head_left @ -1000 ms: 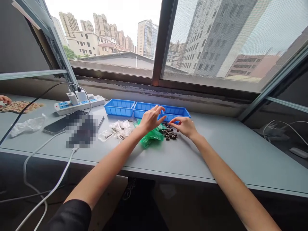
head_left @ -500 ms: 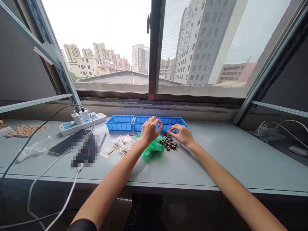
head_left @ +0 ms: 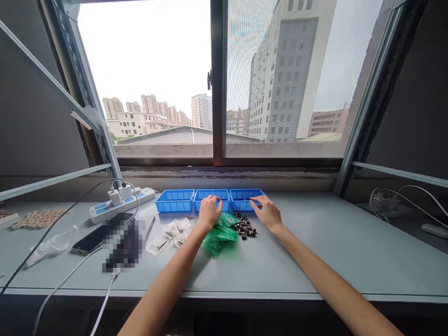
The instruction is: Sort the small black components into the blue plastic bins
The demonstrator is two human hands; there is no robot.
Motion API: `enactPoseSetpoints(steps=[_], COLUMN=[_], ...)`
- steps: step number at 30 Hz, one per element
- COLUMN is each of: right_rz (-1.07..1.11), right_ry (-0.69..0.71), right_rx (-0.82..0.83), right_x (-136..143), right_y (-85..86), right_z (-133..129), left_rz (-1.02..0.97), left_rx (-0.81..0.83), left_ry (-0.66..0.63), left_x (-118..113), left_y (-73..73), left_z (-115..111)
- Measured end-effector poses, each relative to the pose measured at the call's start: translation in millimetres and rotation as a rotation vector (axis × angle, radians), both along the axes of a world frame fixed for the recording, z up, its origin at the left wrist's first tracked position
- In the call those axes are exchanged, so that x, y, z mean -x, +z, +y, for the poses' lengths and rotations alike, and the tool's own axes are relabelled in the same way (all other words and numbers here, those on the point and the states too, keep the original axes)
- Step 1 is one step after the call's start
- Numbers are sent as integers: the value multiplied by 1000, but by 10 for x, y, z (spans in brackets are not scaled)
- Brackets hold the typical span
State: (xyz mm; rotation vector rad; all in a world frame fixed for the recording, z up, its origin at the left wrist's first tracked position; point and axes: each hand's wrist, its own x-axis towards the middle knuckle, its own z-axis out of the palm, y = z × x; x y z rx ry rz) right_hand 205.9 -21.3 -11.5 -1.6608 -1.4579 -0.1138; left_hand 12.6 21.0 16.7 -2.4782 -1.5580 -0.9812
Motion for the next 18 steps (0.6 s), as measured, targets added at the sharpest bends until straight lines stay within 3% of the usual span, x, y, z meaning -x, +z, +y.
enactPoseSetpoints(steps=[12,18], right_rz=[11,17], right_ry=[58,83], right_rx=[78,39], right_x=[14,-1], right_y=[57,13], right_z=[-26,2], left_rz=[7,28], left_rx=[49,69], left_ry=[44,30], left_x=[-62,-59], left_y=[10,23], left_z=[-80,-74])
